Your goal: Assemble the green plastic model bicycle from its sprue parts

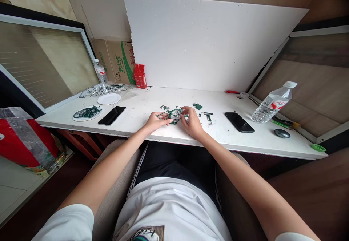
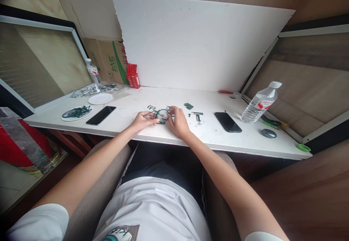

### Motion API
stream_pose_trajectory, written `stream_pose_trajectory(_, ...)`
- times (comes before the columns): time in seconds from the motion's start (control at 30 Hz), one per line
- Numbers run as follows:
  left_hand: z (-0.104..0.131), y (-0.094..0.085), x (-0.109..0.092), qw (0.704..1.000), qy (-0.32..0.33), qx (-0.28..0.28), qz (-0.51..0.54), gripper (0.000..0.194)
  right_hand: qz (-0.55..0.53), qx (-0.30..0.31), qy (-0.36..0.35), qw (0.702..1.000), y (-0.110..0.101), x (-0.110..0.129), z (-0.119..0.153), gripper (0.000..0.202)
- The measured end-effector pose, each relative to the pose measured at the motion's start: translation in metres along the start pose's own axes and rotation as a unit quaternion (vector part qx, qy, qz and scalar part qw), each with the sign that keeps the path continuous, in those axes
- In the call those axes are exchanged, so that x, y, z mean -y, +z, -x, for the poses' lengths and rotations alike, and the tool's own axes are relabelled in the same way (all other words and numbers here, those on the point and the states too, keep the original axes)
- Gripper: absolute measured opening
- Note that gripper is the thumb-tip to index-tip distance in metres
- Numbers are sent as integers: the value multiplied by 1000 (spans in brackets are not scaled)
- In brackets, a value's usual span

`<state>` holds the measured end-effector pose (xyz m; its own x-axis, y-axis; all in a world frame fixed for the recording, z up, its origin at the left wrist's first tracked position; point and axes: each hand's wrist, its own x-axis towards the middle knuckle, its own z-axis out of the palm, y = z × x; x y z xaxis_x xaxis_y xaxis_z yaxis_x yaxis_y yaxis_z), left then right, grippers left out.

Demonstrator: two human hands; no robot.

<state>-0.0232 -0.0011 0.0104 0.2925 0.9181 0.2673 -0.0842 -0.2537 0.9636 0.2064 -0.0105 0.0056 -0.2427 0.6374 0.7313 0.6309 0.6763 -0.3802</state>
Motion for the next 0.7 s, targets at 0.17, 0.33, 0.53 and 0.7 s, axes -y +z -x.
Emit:
stream_pose_trajectory(0.17, -1, 1, 1, 1000, 0, -22, -1, 46, 28, 3, -30, 999, -2, 4, 0, 19)
stream_pose_trajectory(0.33, -1, 2, 1, 999, 0, -39, -5, 47, 39, 23, -57, 997, -4, 9, -1, 13)
stream_pose_trajectory(0.53, -1, 1, 4, 999, -1, -38, -3, 46, 32, 23, -64, 997, -5, 10, -2, 6)
stream_pose_trajectory(0.7, -3, 0, 7, 999, -3, -45, -10, 47, 28, 24, -73, 997, -5, 11, -2, 7)
